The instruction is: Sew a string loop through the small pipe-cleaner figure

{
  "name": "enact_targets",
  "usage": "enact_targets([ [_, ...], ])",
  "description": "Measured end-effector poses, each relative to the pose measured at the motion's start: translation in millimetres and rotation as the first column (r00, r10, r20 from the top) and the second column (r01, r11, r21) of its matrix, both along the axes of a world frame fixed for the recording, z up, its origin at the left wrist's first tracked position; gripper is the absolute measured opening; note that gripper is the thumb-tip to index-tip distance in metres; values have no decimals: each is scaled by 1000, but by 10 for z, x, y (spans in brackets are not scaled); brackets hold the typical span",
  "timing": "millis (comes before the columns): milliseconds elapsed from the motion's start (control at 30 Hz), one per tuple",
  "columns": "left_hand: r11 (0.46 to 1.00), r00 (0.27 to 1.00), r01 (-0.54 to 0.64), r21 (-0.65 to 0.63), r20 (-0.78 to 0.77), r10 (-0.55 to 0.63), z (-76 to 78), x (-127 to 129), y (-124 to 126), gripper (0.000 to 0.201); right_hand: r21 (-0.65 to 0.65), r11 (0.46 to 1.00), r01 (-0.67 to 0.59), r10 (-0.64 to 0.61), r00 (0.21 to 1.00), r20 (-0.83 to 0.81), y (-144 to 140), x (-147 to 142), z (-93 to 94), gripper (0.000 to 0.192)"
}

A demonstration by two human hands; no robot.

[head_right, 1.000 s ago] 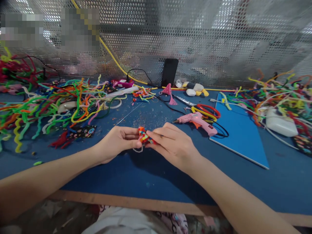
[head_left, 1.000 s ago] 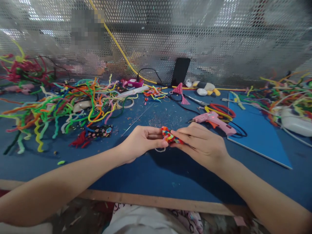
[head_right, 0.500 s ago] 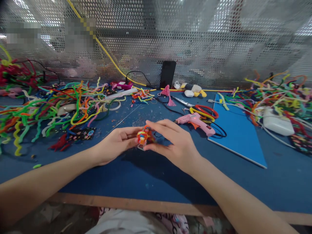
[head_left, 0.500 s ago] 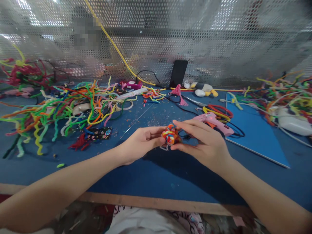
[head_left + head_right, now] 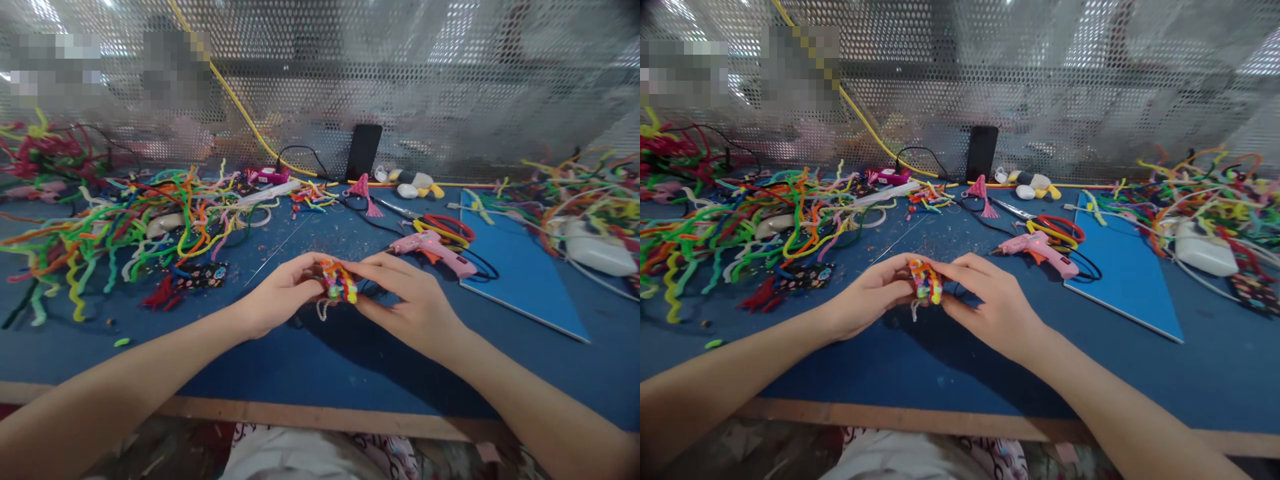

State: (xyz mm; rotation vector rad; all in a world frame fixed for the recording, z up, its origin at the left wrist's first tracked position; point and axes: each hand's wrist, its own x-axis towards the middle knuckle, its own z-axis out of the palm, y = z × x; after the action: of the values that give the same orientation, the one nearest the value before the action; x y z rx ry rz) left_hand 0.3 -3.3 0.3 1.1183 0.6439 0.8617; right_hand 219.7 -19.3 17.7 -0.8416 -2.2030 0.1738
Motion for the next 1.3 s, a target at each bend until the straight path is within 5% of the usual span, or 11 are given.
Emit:
enact_targets([
  [133, 998, 998, -36, 50, -46, 38, -21, -21, 7, 28, -18, 1000, 12, -12, 1000, -3, -22, -12, 24, 55],
  [367, 998, 1000, 10, 57, -29, -8, -17, -78, 17, 51, -39, 999, -24, 22, 998, -52, -61, -37, 34, 45],
  [1000, 968, 990, -61, 245, -112, 91, 51, -45, -65, 40, -57, 996, -62, 54, 989, -141, -80, -91, -19, 37],
  [1167, 915, 985, -117, 387, -76, 158, -1, -67, 11, 31, -202, 977, -71, 53, 994, -94, -69, 5, -26, 60],
  [1300, 845, 975, -131, 518, -87, 204, -36, -117, 80, 28, -265, 963, -50, 7, 987, -163, -85, 81, -12, 37],
])
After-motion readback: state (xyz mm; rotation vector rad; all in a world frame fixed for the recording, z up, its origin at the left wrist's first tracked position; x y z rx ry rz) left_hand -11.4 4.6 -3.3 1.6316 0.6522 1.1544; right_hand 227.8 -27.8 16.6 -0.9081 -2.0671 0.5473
